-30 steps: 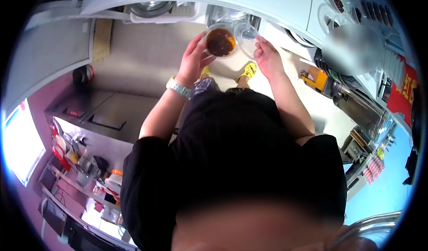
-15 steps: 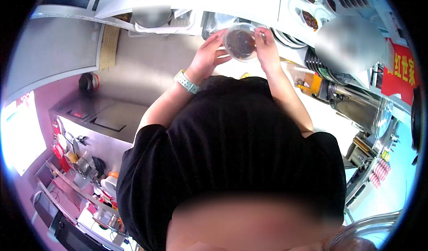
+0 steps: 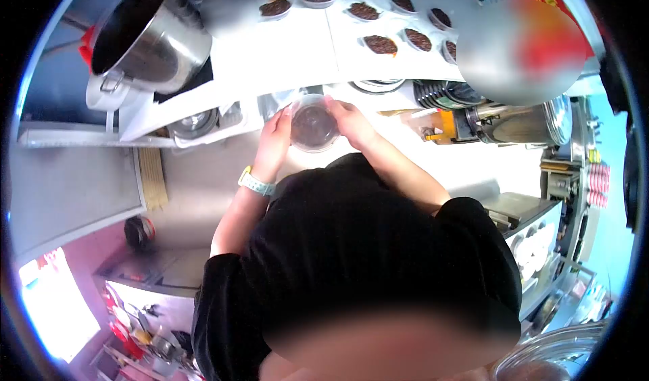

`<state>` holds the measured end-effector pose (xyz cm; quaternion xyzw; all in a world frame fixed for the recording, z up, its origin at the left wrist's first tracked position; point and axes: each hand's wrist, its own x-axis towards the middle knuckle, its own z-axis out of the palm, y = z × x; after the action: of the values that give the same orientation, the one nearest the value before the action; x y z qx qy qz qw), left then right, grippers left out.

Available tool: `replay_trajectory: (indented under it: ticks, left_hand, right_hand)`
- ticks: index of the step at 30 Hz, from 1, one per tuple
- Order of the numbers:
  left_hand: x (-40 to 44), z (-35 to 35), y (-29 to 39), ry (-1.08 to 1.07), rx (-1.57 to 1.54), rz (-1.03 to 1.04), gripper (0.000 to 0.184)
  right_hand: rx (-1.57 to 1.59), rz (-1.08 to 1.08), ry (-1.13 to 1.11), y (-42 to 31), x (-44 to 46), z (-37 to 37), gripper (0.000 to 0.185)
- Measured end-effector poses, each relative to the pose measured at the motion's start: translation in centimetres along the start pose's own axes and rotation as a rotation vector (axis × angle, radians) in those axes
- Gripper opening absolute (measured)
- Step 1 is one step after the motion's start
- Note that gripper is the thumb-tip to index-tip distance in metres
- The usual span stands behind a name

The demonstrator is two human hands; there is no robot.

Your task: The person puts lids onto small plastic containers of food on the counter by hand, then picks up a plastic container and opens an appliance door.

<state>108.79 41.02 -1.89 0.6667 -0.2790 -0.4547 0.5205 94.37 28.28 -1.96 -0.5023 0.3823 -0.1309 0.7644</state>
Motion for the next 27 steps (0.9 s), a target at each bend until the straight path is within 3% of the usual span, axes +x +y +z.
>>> replay_trajectory:
  ticks: [2,5,7,9,11,12,13,15,18,21,23,25,27]
  left_hand:
    - [0.1,0.5,1.0,-0.035,0.063,-0.095,0.044]
    - [0.6,2.4,0.3,0.001,-0.187,-0.024,0.048]
    - [0.1,3.5,-0.2,0.034,-0.305,-0.089,0.05]
    - [0.3,4.2,-0.2,0.104,-0.333,-0.061,0.049]
    - [0.8,3.0,-0.2,-0.093,-0.258,-0.071,0.053]
    - [1.5,3.1,-0.4,-0.06,-0.036,0.056,0.051]
    - [2.1,3.2,-0.6,-0.067,-0.032,0.056,0.051]
    - [2.7,3.4,-0.1,-0.175,-0.173,-0.045,0.051]
    - [1.5,6.4,1.4,-0.152,-0.266,-0.101,0.047]
    - [0.3,9.3,2.5,-0.198,-0.234,-0.037,0.047]
    - [1.4,9.7,3.0,-0.193,-0.217,0.007,0.047]
    - [3.1,9.9,3.7,-0.329,-0.34,-0.274,0.046]
    - [3.4,11.6,4.8,-0.349,-0.374,-0.267,0.044]
  right_hand:
    - [0.048,-0.061,0.048,0.0,-0.8,0.1,0.049]
    - [0.142,-0.125,0.085,0.6,-0.5,-0.8,0.045]
    - [0.058,-0.267,0.255,-0.9,-1.9,-0.3,0.044]
    - [-0.02,-0.231,0.252,-1.1,-1.6,-1.6,0.045]
    - [0.127,0.027,0.036,-3.0,-2.3,-3.0,0.047]
    - [0.053,0.008,-0.003,-2.8,-1.7,-3.6,0.05]
    - [0.057,0.006,0.003,-2.6,-1.4,-4.0,0.05]
    - [0.064,-0.13,0.0,-2.2,-1.3,-4.5,0.052]
    - [0.111,-0.172,0.13,-2.0,-1.6,-5.3,0.052]
    - [0.113,-0.191,0.23,-2.5,-2.5,-6.6,0.051]
    - [0.335,-0.162,0.02,-3.0,-2.9,-8.4,0.05]
    - [0.354,-0.082,-0.07,-4.8,-4.3,-10.5,0.052]
    - [0.357,-0.134,-0.146,-5.8,-5.2,-12.5,0.054]
